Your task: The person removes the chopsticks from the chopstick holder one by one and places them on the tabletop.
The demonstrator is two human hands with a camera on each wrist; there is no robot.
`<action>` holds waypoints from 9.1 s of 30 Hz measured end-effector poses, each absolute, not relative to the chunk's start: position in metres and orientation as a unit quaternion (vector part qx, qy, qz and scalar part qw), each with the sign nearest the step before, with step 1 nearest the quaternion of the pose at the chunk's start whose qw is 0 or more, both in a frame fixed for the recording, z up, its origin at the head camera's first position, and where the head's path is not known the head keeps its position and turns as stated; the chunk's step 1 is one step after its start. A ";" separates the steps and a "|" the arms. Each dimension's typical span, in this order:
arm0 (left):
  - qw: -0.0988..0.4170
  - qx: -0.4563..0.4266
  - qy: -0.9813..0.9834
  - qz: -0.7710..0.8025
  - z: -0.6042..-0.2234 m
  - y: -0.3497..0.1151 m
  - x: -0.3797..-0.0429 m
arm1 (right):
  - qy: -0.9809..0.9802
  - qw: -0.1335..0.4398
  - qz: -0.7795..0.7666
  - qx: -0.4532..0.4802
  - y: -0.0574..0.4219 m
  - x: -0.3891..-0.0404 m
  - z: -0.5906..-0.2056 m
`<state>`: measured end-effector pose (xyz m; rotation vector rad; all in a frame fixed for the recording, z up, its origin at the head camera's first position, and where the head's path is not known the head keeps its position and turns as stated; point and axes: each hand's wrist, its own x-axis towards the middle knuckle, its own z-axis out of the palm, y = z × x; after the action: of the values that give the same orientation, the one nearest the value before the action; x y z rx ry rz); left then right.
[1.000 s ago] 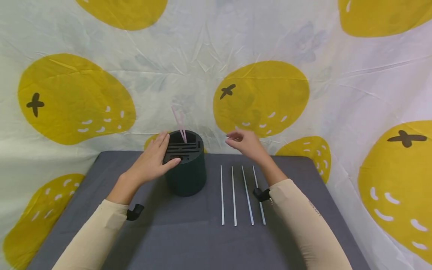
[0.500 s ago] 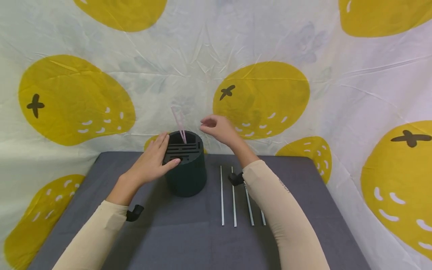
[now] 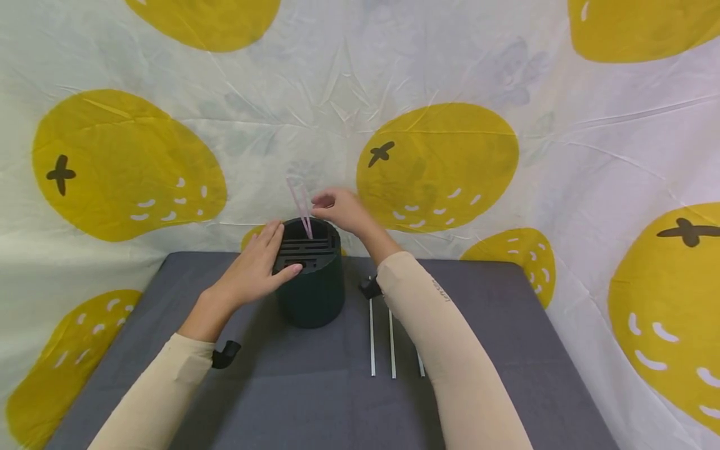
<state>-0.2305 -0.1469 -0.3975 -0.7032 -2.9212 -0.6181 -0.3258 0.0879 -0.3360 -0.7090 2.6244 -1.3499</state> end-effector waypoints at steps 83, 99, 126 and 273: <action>0.034 -0.232 -0.951 -0.201 -0.398 -0.151 -0.229 | 0.706 -0.184 -0.660 -0.176 0.204 -0.257 -0.281; 0.035 -0.229 -0.953 -0.194 -0.393 -0.152 -0.228 | 0.839 -0.102 -0.531 -0.062 0.289 -0.261 -0.355; 0.031 -0.230 -0.953 -0.195 -0.395 -0.154 -0.225 | 0.885 0.049 -0.462 -0.005 0.359 -0.246 -0.474; 0.053 -0.244 -0.946 -0.208 -0.398 -0.147 -0.222 | 0.873 0.051 -0.434 -0.217 0.063 -0.324 -0.331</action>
<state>-0.2216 -0.1469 -0.3982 -0.7414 -2.8753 -0.6310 -0.3237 0.0628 -0.3309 -0.6618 2.6559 -1.3213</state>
